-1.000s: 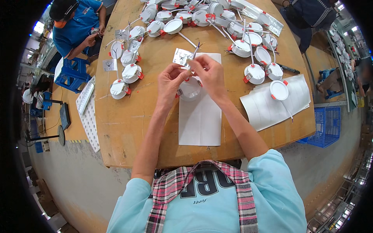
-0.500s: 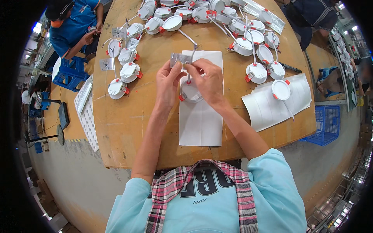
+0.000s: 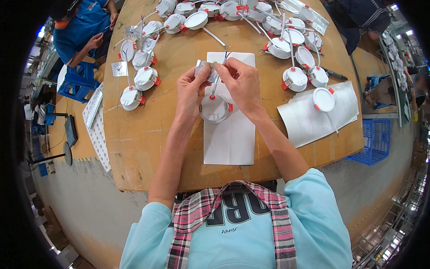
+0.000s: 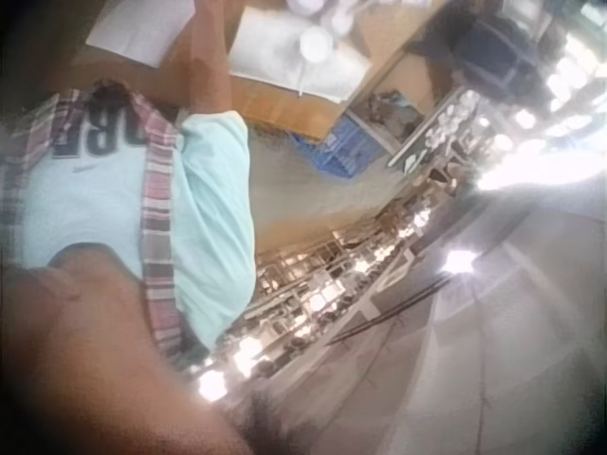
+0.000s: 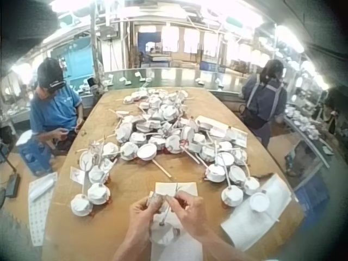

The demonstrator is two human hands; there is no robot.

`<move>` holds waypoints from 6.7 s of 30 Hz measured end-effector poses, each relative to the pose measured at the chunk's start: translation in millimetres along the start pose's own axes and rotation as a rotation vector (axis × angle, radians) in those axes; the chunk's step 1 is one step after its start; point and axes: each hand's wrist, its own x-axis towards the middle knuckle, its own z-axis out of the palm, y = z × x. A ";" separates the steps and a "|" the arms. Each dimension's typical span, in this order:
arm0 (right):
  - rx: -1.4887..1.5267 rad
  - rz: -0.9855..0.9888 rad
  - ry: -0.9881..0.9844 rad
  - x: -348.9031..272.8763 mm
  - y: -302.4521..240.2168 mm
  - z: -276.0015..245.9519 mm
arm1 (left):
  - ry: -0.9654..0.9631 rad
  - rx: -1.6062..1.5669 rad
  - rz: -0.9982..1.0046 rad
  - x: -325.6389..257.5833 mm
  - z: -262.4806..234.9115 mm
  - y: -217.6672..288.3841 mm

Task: Applying certification and safety labels to round LED ceiling lights.

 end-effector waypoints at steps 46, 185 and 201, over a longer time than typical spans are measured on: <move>0.192 0.057 0.035 -0.9 17.5 7.6 | -0.132 0.088 -0.076 -3.0 -1.8 5.4; 0.262 0.163 -0.094 6.0 10.4 -5.6 | -0.079 0.246 -0.001 -10.8 5.8 10.2; 0.177 0.099 -0.219 1.3 6.4 -2.3 | 0.063 0.143 0.027 -4.3 -9.6 9.4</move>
